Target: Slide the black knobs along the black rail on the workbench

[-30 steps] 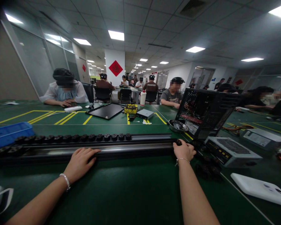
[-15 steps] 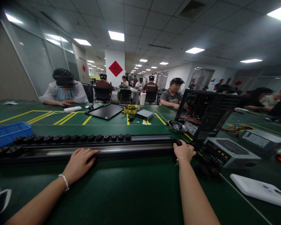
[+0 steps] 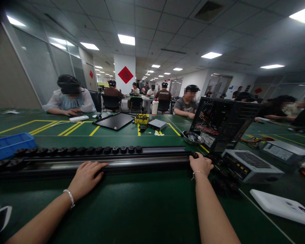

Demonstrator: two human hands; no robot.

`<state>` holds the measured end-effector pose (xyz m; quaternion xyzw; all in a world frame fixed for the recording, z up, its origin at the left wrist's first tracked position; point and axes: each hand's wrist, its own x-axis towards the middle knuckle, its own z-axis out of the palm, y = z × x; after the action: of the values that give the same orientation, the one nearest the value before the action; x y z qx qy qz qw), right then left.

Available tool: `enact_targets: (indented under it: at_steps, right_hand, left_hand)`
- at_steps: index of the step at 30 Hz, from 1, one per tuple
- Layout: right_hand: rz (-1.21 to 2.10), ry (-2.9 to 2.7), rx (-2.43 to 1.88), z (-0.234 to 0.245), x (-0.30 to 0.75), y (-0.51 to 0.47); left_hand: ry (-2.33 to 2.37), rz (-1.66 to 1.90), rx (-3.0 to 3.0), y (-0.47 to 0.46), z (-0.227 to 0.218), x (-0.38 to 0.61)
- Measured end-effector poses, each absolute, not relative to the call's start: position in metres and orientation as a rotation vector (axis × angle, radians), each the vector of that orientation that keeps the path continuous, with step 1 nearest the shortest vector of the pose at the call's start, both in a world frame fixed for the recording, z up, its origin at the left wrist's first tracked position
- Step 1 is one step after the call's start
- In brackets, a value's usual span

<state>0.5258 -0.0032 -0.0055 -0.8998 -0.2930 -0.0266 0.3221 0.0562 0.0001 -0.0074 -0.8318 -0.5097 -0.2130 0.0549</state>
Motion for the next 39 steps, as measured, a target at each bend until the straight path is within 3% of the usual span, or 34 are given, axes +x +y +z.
enact_targets:
  at_steps: [39]
  right_hand:
    - [0.127, -0.727, -2.407, 0.007, 0.531, -0.008]
  left_hand:
    - [-1.53, -0.671, -2.523, 0.001, -0.011, 0.056]
